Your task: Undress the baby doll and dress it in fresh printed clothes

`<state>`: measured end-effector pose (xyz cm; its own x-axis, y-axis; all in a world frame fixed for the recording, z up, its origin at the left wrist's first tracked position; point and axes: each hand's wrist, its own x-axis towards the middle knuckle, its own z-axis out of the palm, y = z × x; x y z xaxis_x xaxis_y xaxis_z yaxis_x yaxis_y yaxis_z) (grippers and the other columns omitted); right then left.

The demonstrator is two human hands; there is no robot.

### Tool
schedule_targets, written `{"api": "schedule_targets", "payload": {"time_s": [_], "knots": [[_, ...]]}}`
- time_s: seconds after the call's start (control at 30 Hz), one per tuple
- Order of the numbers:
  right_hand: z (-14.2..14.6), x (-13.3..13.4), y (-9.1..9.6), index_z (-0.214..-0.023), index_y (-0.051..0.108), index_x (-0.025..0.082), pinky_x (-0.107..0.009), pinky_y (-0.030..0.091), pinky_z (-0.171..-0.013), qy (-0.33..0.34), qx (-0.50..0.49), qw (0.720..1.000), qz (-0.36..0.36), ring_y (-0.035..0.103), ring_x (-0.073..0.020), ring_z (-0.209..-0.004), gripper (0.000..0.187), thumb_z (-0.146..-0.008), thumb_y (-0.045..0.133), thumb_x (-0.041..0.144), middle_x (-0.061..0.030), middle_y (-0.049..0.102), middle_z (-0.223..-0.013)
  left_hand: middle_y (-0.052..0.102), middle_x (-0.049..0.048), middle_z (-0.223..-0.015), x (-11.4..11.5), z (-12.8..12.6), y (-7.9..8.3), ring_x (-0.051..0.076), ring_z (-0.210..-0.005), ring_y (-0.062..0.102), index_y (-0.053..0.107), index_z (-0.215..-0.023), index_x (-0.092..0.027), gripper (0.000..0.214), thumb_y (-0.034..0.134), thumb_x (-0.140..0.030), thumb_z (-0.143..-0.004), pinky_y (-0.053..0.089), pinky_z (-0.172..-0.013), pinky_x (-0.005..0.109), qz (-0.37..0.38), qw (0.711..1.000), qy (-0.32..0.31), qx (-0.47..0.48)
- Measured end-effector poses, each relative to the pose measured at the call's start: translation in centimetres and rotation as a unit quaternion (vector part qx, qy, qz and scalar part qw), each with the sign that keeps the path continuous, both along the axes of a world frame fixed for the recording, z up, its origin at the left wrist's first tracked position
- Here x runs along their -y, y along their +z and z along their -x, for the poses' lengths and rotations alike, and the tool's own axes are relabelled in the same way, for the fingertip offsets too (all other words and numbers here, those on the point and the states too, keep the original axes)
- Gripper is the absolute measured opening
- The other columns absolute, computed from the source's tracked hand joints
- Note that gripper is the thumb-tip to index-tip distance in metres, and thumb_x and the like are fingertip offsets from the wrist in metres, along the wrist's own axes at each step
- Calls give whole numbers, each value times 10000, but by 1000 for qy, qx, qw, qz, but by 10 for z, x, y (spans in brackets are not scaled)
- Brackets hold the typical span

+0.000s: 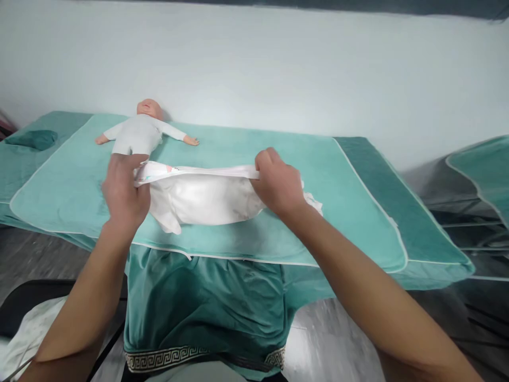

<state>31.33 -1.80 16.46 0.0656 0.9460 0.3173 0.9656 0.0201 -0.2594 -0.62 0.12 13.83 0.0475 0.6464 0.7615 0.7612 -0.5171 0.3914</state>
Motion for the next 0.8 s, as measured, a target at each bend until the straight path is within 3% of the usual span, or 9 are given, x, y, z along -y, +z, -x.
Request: {"api": "schedule_targets", "payload": {"time_s": [0.1,0.17,0.27,0.4,0.57,0.73,0.8], "knots": [[-4,1,8,-1048,564,225,-355,375,-663,-50,13,998,-43,588,-247,-834,259,-826,484,119,-148,620,-1204,631,90,-999,2,1,4,246,-1014,636,647,-1104,-216,248,604,-204,-859,475,-836,323,-36,998,46,-3],[-9,2,9,-1062,582,239,-361,418,-691,-26,-6,999,-43,614,-266,-919,321,-804,459,94,-129,636,-1238,643,76,-944,3,1,6,238,-951,640,663,-1063,-225,205,615,-219,-863,457,-794,313,-44,997,58,-15],[-19,4,6,-995,628,264,-375,488,-806,29,-67,996,-59,643,-266,-994,334,-775,450,87,-77,708,-1125,645,51,-875,6,2,9,223,-861,633,677,-1015,-239,162,634,-235,-859,427,-739,305,-51,996,64,-21],[-28,9,-3,-966,665,239,-383,510,-894,14,-104,983,-152,663,-261,-1015,341,-738,461,88,-89,730,-1079,636,48,-850,15,3,12,212,-797,608,668,-993,-246,135,598,-214,-882,385,-694,311,-74,994,81,19],[-28,19,0,-943,693,237,-382,520,-857,5,-172,979,-110,678,-252,-951,295,-748,507,117,-73,742,-1027,637,24,-780,16,-2,11,194,-718,576,651,-898,-232,88,627,-219,-814,357,-677,321,-48,994,93,17],[-30,22,15,-928,725,224,-361,469,-721,29,-213,975,56,652,-252,-876,166,-804,614,207,-91,757,-1011,556,-39,-633,8,-2,13,149,-583,481,653,-887,-234,126,643,-225,-762,324,-603,293,72,994,75,30],[-30,23,14,-911,722,225,-359,458,-696,50,-204,974,84,645,-250,-845,128,-830,638,278,-79,752,-971,541,-49,-604,8,-3,17,140,-557,456,638,-844,-236,62,627,-246,-784,321,-572,289,111,992,47,41]]}}
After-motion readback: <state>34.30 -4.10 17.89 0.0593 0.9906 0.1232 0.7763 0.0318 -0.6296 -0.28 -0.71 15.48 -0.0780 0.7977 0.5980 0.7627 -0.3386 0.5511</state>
